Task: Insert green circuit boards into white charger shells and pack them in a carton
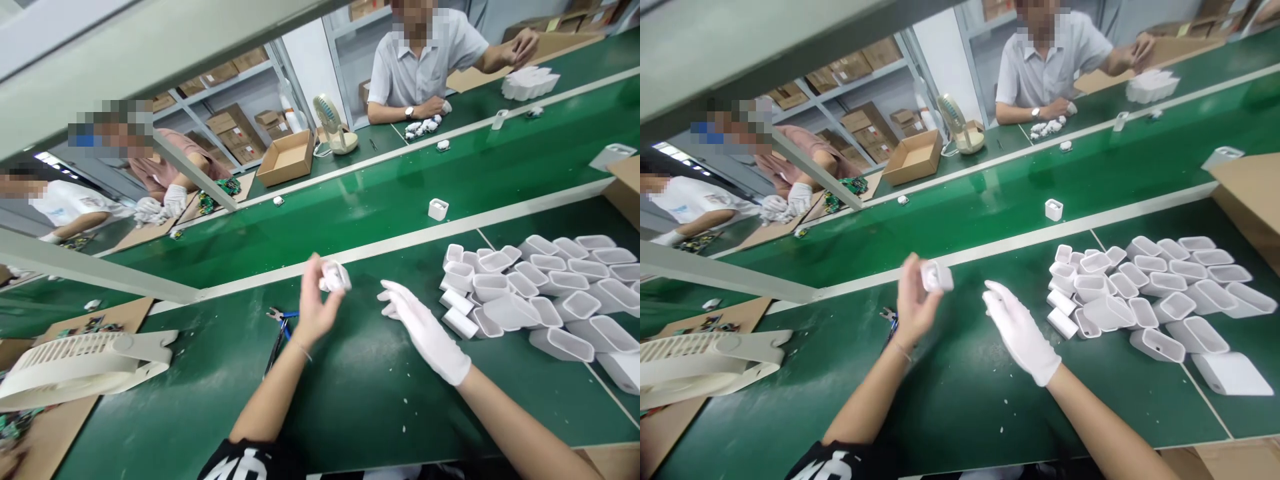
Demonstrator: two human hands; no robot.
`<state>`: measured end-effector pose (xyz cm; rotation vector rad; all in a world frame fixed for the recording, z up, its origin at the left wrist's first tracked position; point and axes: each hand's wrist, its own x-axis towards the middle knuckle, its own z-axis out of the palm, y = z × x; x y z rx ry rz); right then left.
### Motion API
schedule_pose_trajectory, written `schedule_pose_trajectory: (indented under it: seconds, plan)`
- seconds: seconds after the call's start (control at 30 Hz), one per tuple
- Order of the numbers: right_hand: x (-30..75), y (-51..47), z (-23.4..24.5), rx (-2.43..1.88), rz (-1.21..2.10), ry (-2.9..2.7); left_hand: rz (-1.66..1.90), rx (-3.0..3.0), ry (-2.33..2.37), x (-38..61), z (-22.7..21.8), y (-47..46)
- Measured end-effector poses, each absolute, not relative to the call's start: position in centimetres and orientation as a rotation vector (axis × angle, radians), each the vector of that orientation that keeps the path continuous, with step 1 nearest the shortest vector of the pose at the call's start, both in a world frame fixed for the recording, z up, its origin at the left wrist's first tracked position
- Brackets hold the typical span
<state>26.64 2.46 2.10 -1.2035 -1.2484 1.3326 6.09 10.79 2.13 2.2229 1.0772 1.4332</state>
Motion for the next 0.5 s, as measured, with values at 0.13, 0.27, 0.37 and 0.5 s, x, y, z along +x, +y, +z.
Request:
schedule_pose_trajectory:
  seconds: [0.13, 0.27, 0.37, 0.5]
  plan:
    - [25.7, 1.9, 2.6, -1.51, 0.785, -1.725, 1.153, 2.185, 1.624, 3.2, 2.6, 19.7]
    - [26.0, -0.3, 3.8, -1.468, 0.335, -2.181, 0.8, 2.159, 1.833, 2.2, 1.7, 24.3]
    - [28.2, -2.6, 4.2, -1.685, -0.046, -2.092, 0.755, 2.174, 1.842, 2.1, 1.5, 24.2]
    - [31.9, -4.4, 3.1, -2.052, -0.75, -1.887, 0.852, 2.378, 1.675, 3.0, 3.1, 20.0]
